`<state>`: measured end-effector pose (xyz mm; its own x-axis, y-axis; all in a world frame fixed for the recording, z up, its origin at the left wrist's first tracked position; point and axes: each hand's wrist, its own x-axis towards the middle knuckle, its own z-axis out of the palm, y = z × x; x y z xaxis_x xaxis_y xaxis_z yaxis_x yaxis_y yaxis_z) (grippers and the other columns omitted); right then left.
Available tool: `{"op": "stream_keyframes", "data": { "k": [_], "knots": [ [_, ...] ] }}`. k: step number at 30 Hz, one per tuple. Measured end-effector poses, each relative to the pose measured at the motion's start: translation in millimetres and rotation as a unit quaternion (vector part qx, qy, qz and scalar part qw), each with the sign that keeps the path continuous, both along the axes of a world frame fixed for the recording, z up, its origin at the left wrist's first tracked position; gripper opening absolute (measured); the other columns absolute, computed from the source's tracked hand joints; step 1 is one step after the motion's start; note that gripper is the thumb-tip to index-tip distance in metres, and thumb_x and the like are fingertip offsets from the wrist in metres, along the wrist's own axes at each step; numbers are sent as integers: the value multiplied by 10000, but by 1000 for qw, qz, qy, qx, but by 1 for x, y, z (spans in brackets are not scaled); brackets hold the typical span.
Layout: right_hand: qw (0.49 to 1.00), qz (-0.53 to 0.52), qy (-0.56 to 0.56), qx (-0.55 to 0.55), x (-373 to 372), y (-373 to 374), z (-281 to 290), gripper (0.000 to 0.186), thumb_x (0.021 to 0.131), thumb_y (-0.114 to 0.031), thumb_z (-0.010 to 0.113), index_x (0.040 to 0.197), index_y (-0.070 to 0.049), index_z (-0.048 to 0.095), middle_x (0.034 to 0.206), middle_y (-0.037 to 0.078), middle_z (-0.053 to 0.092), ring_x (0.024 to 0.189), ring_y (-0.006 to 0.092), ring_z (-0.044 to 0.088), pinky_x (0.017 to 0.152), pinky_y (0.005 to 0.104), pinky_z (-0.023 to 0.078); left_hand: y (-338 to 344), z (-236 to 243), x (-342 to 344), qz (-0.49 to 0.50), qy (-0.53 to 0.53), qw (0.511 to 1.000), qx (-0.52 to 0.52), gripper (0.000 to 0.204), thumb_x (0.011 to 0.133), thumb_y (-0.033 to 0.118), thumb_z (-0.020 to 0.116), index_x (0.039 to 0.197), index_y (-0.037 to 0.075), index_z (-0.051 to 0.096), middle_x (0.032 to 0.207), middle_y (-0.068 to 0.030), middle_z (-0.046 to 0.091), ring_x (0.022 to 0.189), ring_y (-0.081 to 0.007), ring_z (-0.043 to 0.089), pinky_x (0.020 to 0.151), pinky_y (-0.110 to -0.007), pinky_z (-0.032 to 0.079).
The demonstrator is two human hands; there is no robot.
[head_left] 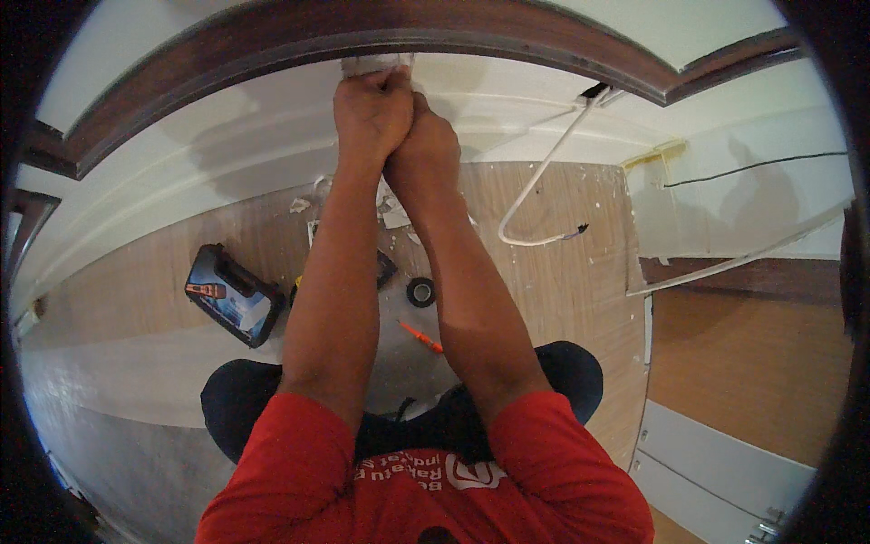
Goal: The person prepares and installs an electrical outlet into a wall opening, using a small tool to guide wires and positioning the outlet casing.
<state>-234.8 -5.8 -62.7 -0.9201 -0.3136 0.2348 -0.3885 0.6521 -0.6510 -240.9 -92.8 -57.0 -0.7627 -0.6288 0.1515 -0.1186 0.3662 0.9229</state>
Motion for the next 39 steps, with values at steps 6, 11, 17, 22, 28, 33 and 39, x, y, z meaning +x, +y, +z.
{"op": "stream_keyframes", "data": {
  "k": [6, 11, 17, 22, 28, 33, 39],
  "knots": [
    [1000, -13, -7, -11, 0, -2, -2, 339, 837, -277, 650, 1022, 3, 596, 821, 258, 681, 812, 452, 665, 728, 510, 527, -1, -5, -2, -3, 6, 1000, -12, 323, 892, 307, 621, 851, 5, 729, 853, -214, 708, 807, -374, 679, 800, -418, 500],
    [1000, -13, -26, 6, -1, -1, 5, 328, 833, -267, 649, 1018, -1, 598, 854, 259, 684, 837, 448, 665, 744, 505, 532, 2, 4, 0, 4, -38, 999, -27, 317, 896, 300, 619, 857, 4, 726, 883, -211, 709, 840, -385, 674, 816, -414, 495],
    [999, 6, 7, 37, -6, -2, 7, 272, 902, -215, 510, 1052, -6, 599, 870, 263, 685, 835, 446, 671, 734, 525, 540, -10, -17, -14, -21, 30, 997, -69, 345, 863, 309, 594, 794, -13, 695, 754, -258, 655, 744, -432, 648, 715, -450, 508],
    [999, 20, -21, 33, -14, -7, 17, 279, 838, -191, 602, 1038, 0, 639, 939, 261, 684, 930, 440, 652, 818, 503, 521, -43, -36, -37, -55, 108, 913, -389, 339, 905, 278, 507, 836, 8, 699, 825, -221, 690, 788, -431, 651, 732, -443, 526],
    [999, -8, -35, 42, -4, -11, 20, 272, 855, -163, 564, 1050, 15, 633, 963, 261, 684, 942, 426, 659, 833, 494, 523, -33, -31, -17, -76, 94, 983, -141, 283, 891, 279, 604, 889, 32, 743, 845, -227, 709, 756, -342, 677, 743, -393, 524],
    [995, -30, -32, 95, 6, -3, 14, 229, 896, -167, 517, 985, 28, 599, 924, 251, 690, 874, 408, 684, 778, 485, 548, -10, -6, 11, -113, -87, 983, 117, 282, 924, 246, 589, 1102, 51, 691, 1090, -188, 697, 939, -358, 684, 855, -419, 519],
    [998, -33, -36, 47, 1, 1, 15, 256, 876, -202, 552, 952, 22, 649, 952, 264, 685, 931, 424, 661, 822, 486, 523, -20, -18, -1, -183, -100, 917, -340, 279, 928, 227, 552, 1132, 74, 663, 1057, -157, 707, 928, -329, 689, 869, -428, 523]
  ]
}}
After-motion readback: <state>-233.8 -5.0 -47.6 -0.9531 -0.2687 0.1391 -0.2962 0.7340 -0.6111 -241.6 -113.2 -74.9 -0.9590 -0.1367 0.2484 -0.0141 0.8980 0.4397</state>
